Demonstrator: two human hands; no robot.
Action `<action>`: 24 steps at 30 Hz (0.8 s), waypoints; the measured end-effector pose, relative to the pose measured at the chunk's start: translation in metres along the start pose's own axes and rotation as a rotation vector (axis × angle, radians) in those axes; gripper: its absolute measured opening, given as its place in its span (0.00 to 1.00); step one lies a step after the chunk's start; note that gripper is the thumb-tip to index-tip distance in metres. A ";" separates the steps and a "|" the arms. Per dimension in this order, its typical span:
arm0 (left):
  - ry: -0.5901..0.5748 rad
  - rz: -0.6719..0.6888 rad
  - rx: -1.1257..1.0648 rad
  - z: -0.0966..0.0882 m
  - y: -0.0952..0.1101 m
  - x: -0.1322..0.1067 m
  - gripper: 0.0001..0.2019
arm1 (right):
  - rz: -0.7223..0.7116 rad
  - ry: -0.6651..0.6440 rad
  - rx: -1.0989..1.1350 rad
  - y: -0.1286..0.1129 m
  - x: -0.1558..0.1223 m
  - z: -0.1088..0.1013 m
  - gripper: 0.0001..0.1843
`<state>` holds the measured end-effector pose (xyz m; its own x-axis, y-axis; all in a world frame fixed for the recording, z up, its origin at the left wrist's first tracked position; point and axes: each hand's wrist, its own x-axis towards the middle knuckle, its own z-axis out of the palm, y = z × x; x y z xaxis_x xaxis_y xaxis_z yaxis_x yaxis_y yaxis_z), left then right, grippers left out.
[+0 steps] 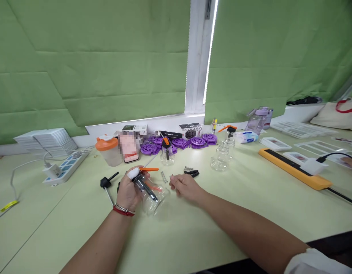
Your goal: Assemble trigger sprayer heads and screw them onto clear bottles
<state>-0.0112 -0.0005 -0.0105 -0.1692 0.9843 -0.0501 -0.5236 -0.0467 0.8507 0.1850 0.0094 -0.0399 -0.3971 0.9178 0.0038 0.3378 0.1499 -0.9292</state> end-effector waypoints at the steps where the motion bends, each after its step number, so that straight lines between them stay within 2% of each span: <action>1: 0.022 0.073 -0.001 0.002 0.000 -0.002 0.09 | 0.054 -0.125 0.224 -0.005 -0.006 0.002 0.33; 3: 0.030 0.198 0.027 0.007 -0.002 -0.006 0.09 | 0.121 -0.329 0.589 -0.012 -0.016 0.007 0.35; 4: 0.020 0.242 0.052 0.010 -0.003 -0.008 0.10 | 0.137 -0.378 0.704 -0.014 -0.019 0.008 0.33; 6: -0.003 0.294 0.118 0.014 -0.005 -0.013 0.12 | 0.150 -0.368 0.820 -0.016 -0.020 0.008 0.29; 10: -0.040 0.330 0.414 0.015 -0.007 -0.016 0.09 | 0.148 -0.223 0.822 -0.010 -0.011 -0.002 0.24; 13: -0.061 0.373 0.698 0.011 -0.005 -0.015 0.10 | 0.132 -0.182 0.720 -0.008 -0.007 -0.009 0.23; 16: -0.040 0.402 0.803 0.009 0.000 -0.014 0.12 | 0.017 -0.091 0.497 -0.012 -0.011 -0.012 0.26; 19: -0.016 0.294 0.758 0.011 0.003 -0.013 0.14 | -0.291 -0.001 0.115 -0.018 -0.018 -0.017 0.31; 21: 0.026 0.155 0.682 0.013 0.004 -0.014 0.15 | -0.505 0.014 -0.100 -0.020 -0.021 -0.023 0.28; 23: 0.062 0.063 0.606 0.015 0.005 -0.015 0.16 | -0.660 0.023 -0.225 -0.019 -0.021 -0.027 0.25; 24: 0.067 0.064 0.580 0.015 0.005 -0.016 0.16 | -0.692 0.041 -0.235 -0.018 -0.020 -0.028 0.27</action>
<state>0.0015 -0.0142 0.0019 -0.2478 0.9688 -0.0057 0.0286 0.0132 0.9995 0.2106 -0.0019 -0.0131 -0.5557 0.5966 0.5790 0.1974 0.7712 -0.6052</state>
